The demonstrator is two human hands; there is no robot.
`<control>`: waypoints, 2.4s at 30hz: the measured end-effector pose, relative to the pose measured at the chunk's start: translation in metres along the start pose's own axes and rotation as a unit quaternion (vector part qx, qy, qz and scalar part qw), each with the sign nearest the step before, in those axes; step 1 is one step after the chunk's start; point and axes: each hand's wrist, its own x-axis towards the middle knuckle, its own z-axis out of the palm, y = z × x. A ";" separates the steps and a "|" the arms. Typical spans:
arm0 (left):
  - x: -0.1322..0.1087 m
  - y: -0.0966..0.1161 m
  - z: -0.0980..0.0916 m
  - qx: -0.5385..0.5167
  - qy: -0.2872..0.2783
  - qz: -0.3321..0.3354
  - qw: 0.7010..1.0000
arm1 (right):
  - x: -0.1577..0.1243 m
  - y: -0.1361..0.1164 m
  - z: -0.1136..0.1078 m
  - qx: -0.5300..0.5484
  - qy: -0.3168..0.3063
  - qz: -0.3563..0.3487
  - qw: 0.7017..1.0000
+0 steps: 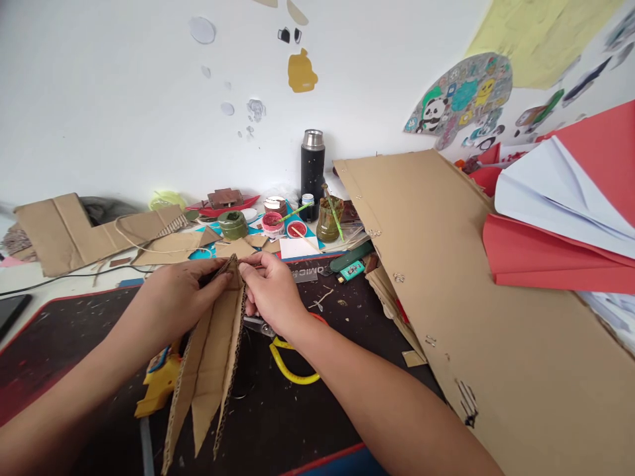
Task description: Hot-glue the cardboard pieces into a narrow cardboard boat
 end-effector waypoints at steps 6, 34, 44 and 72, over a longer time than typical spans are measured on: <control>0.001 -0.001 0.000 0.008 -0.003 -0.014 1.000 | 0.001 0.002 -0.001 0.007 -0.004 -0.006 1.000; 0.001 -0.001 0.002 -0.016 0.010 0.011 1.000 | 0.000 0.001 0.000 -0.012 0.007 0.006 1.000; 0.002 0.001 0.002 -0.015 0.004 0.004 1.000 | 0.000 0.001 0.001 -0.011 0.007 0.002 1.000; 0.001 0.001 0.003 -0.018 -0.004 0.009 1.000 | 0.002 0.005 0.000 -0.013 0.014 -0.005 1.000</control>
